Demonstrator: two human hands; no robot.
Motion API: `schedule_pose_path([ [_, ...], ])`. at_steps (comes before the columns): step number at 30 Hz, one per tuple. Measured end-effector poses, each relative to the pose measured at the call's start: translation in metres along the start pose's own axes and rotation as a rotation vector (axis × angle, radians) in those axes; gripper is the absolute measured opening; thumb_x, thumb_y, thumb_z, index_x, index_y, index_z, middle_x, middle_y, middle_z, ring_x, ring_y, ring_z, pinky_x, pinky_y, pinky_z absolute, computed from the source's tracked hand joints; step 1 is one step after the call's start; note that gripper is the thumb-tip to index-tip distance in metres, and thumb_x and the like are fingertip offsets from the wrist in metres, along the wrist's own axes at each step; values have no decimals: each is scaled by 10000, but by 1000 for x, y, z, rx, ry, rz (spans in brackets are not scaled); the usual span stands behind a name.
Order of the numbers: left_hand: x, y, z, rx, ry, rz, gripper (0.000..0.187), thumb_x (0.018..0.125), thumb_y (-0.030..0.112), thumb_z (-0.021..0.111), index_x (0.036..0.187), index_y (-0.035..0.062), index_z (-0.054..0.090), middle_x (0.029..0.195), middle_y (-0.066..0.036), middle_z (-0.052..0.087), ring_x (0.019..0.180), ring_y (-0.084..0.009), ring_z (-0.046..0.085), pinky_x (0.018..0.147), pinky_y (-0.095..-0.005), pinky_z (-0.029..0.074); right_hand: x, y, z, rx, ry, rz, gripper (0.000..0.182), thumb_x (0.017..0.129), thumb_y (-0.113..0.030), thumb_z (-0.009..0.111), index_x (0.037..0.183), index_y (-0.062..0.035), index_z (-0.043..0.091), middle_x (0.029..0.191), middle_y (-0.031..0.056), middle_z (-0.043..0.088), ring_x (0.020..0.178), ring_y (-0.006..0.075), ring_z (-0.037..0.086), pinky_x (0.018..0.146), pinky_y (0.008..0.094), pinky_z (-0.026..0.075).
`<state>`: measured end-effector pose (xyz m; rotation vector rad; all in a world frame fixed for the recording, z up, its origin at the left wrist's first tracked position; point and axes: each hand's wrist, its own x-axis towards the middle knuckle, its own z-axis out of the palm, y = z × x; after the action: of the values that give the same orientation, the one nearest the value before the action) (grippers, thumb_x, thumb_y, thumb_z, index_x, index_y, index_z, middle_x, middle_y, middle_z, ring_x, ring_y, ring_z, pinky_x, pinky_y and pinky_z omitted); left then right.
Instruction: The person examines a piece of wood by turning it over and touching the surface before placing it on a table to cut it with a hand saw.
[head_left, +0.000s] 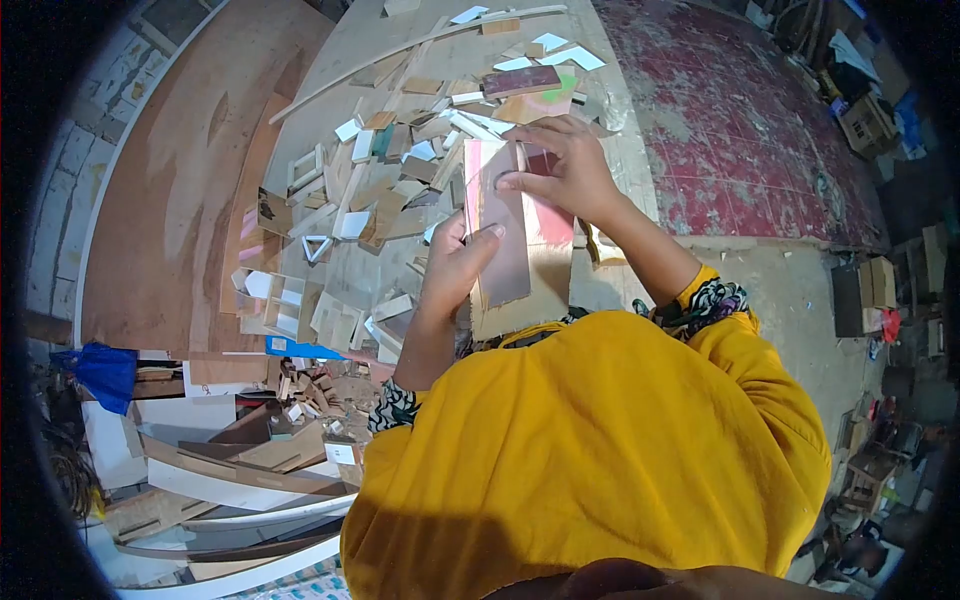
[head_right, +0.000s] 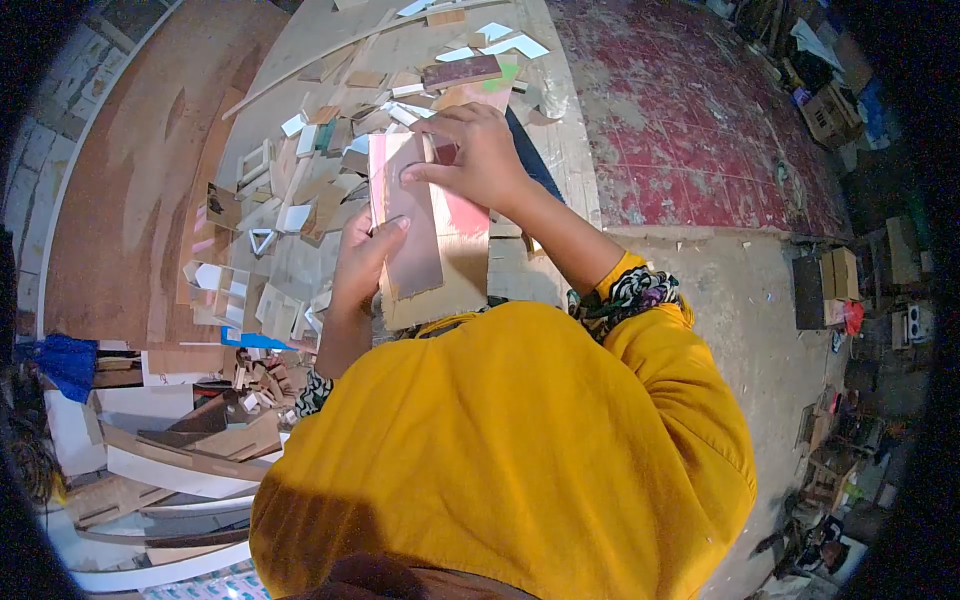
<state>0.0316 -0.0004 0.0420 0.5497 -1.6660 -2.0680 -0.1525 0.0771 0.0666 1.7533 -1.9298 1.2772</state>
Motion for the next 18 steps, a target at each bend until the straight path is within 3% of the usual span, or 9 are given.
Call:
schedule_pose_path([
  [18, -8, -3, -2, 13, -36, 70, 231, 828, 62, 557, 1051, 0, 547, 800, 42, 543, 643, -1, 432, 560, -173, 357, -8, 3, 3, 12, 90, -36, 501, 561, -332, 800, 991, -108, 674, 944, 84, 645, 883, 258, 568, 828, 358, 407],
])
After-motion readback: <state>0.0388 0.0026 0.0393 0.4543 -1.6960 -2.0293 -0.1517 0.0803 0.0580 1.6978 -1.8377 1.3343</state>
